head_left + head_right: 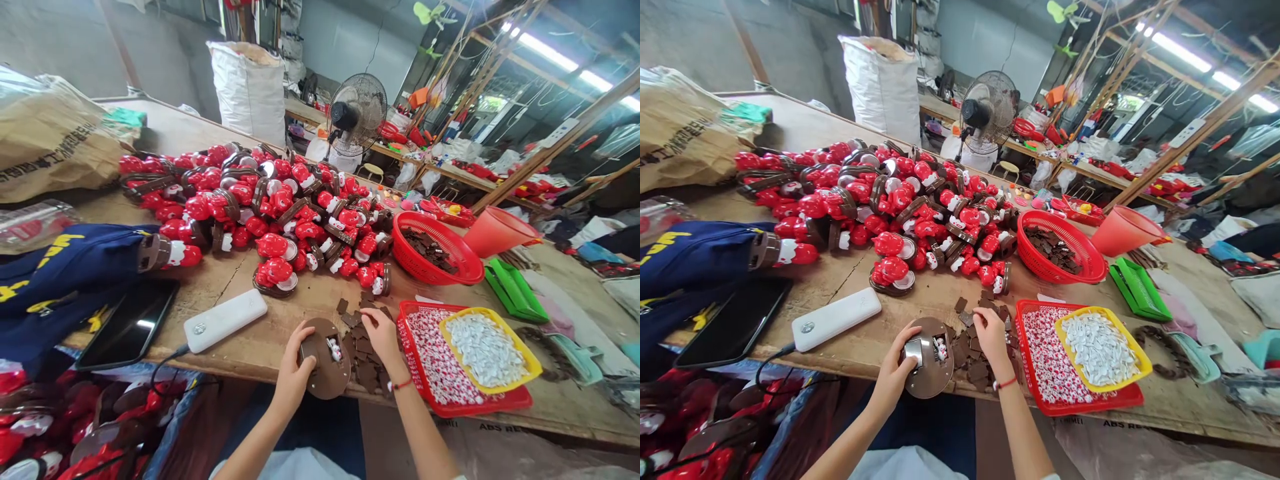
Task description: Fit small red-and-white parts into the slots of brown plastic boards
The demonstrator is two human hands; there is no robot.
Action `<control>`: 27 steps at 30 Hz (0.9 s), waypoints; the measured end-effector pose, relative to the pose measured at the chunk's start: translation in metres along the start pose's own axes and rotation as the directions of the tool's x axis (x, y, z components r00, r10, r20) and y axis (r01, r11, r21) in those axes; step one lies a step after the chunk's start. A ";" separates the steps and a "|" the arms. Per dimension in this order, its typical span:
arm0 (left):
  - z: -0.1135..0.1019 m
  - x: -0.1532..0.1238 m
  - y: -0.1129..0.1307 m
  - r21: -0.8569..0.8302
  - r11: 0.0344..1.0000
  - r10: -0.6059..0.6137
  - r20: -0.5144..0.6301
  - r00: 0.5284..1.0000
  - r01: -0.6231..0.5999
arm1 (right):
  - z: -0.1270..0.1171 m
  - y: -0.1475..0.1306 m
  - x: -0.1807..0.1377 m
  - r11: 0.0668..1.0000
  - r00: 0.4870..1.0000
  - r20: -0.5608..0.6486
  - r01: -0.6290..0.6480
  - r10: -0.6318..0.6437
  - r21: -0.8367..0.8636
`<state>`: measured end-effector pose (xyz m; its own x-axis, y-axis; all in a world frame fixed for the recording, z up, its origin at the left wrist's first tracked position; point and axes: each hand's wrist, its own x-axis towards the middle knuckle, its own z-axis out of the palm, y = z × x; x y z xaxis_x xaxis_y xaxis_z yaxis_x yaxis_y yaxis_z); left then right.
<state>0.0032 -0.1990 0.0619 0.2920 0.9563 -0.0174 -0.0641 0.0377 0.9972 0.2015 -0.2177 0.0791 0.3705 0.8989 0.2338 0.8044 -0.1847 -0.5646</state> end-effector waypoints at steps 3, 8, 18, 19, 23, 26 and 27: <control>0.001 -0.001 0.003 0.003 1.000 -0.014 0.011 1.000 0.014 | 0.015 0.016 0.021 0.990 0.989 0.137 -0.035 0.055 -0.138; 0.005 -0.003 0.009 0.020 1.000 0.002 0.043 0.999 -0.003 | 0.033 0.016 0.027 0.976 0.981 0.172 -0.057 0.094 -0.209; 0.007 -0.002 0.011 0.045 0.999 -0.028 0.016 0.999 0.027 | -0.013 -0.031 -0.031 0.978 0.978 0.017 0.209 -0.210 0.025; 0.007 -0.002 0.010 0.050 0.998 -0.025 0.013 1.000 0.024 | -0.016 -0.038 -0.037 0.964 0.964 0.011 0.267 -0.267 -0.017; 0.016 -0.008 0.011 0.079 0.997 0.014 0.009 1.000 -0.015 | -0.018 -0.052 -0.049 0.908 0.924 -0.021 0.371 -0.382 -0.195; 0.023 -0.013 0.013 0.093 0.995 0.029 0.004 1.000 -0.029 | -0.013 -0.053 -0.049 0.871 0.902 -0.041 0.401 -0.429 -0.285; 0.025 -0.014 0.013 0.097 0.995 0.030 -0.005 1.000 -0.030 | -0.012 -0.053 -0.049 0.860 0.897 -0.044 0.407 -0.440 -0.306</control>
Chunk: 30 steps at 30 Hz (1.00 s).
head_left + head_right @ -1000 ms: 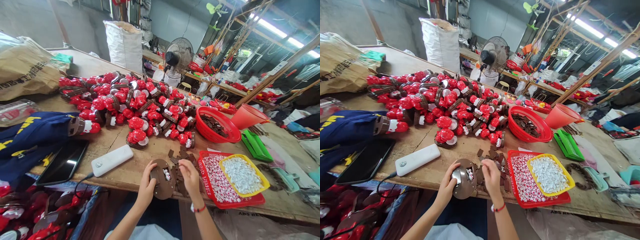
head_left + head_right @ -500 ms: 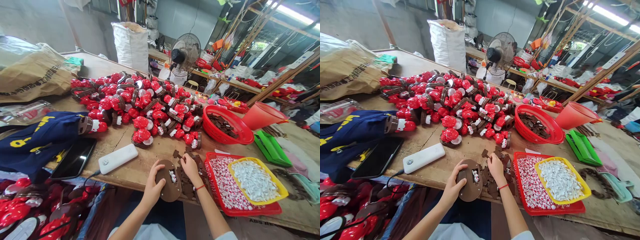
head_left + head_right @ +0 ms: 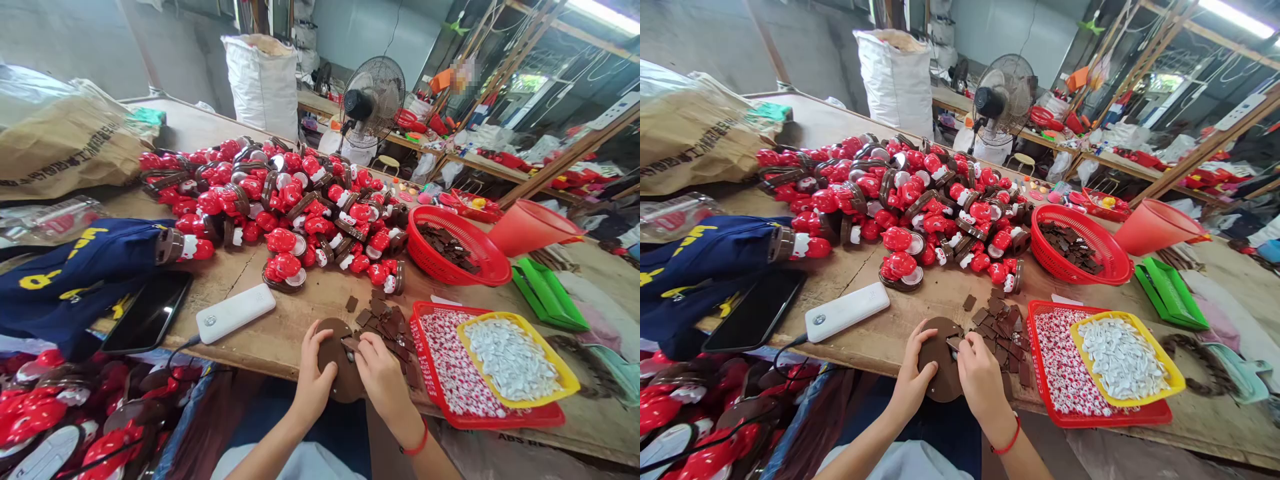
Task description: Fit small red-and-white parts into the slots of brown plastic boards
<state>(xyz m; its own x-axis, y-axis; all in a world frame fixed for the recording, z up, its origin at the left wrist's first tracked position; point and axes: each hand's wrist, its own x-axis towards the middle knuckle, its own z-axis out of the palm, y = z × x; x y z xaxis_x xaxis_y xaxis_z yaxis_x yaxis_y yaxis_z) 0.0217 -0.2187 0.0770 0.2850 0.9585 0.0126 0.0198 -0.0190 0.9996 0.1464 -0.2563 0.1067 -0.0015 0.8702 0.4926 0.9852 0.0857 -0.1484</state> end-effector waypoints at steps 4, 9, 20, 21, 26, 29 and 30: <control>0.002 -0.001 0.001 0.001 1.000 0.009 -0.045 0.999 -0.009 | 0.003 0.001 0.000 0.998 0.998 -0.029 0.048 -0.049 -0.040; 0.003 0.001 -0.002 -0.004 1.000 0.015 -0.057 0.998 -0.015 | 0.002 0.005 0.003 0.990 0.991 0.008 0.133 -0.132 -0.057; 0.009 -0.002 -0.003 -0.001 0.999 0.033 -0.066 0.997 -0.033 | -0.004 0.008 0.005 0.971 0.975 0.055 0.222 -0.217 -0.090; 0.010 -0.002 -0.002 -0.001 0.999 0.033 -0.069 0.997 -0.033 | -0.003 0.008 0.005 0.971 0.975 0.058 0.219 -0.215 -0.095; 0.010 0.002 -0.003 0.010 1.000 0.027 -0.093 0.995 -0.026 | -0.001 0.009 0.009 0.971 0.968 0.103 0.234 -0.227 -0.053; 0.007 0.004 -0.004 0.017 1.000 0.019 -0.117 0.993 -0.017 | -0.006 0.012 0.014 0.967 0.958 0.150 0.231 -0.245 0.109; 0.006 0.004 -0.004 0.015 1.000 0.018 -0.115 0.993 -0.017 | -0.008 0.013 0.015 0.959 0.951 0.173 0.230 -0.257 0.165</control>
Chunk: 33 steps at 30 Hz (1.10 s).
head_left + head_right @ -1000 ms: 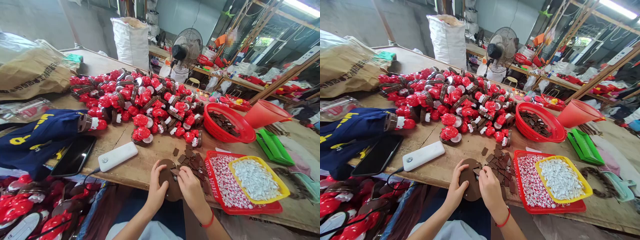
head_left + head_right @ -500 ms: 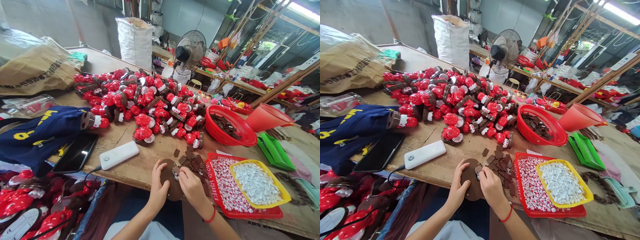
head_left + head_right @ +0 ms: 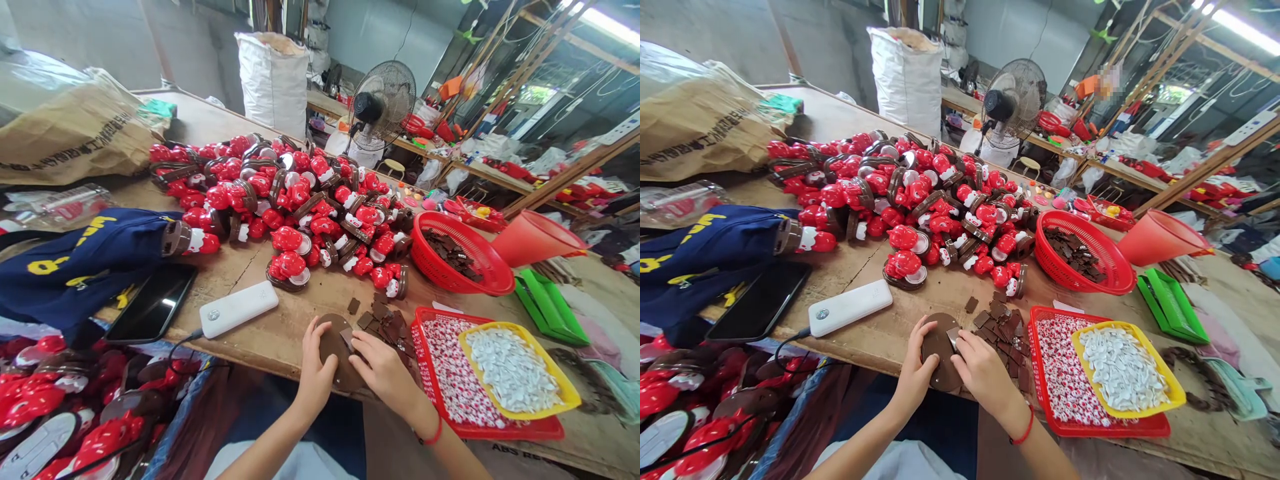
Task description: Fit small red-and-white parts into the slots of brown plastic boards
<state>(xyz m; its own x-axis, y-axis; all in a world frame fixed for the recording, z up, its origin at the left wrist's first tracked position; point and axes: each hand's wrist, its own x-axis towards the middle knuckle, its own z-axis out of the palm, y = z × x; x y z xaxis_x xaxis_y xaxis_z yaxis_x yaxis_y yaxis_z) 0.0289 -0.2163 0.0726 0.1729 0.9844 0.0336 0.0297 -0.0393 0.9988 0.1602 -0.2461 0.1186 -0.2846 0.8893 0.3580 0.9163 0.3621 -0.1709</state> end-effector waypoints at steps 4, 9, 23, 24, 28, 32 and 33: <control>-0.003 0.000 -0.001 -0.011 1.000 0.014 0.079 0.997 -0.013 | -0.002 0.005 0.001 0.990 0.996 0.087 -0.011 -0.001 0.137; -0.004 0.005 -0.003 -0.041 0.999 0.017 0.124 0.992 -0.012 | 0.004 0.015 -0.002 0.945 0.983 0.112 -0.169 0.142 0.280; -0.021 -0.001 -0.001 -0.083 0.982 0.181 0.117 0.977 -0.172 | 0.051 -0.015 -0.029 0.221 0.809 0.182 -0.357 0.559 0.908; -0.025 -0.004 0.002 -0.111 0.984 0.152 0.111 0.982 -0.139 | 0.047 -0.020 -0.028 0.193 0.820 0.208 -0.357 0.533 0.914; -0.055 -0.035 0.009 -0.163 0.986 0.033 0.077 0.997 -0.020 | 0.039 -0.049 -0.039 0.114 0.867 0.302 -0.373 0.395 0.921; -0.093 -0.092 0.008 -0.089 0.991 -0.110 -0.055 0.992 0.104 | 0.056 -0.088 -0.059 0.087 0.887 0.406 -0.433 0.219 0.897; -0.102 -0.108 0.006 -0.111 0.978 -0.188 -0.084 0.979 0.179 | 0.062 -0.100 -0.061 0.095 0.886 0.436 -0.453 0.158 0.886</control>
<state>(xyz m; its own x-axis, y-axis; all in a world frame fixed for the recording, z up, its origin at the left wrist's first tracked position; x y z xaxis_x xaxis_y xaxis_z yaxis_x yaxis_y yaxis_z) -0.0905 -0.3050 0.0790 0.0808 0.9851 -0.1521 -0.0490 0.1563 0.9865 0.0689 -0.3193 0.0567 -0.2306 0.9668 -0.1102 -0.0332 -0.1210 -0.9921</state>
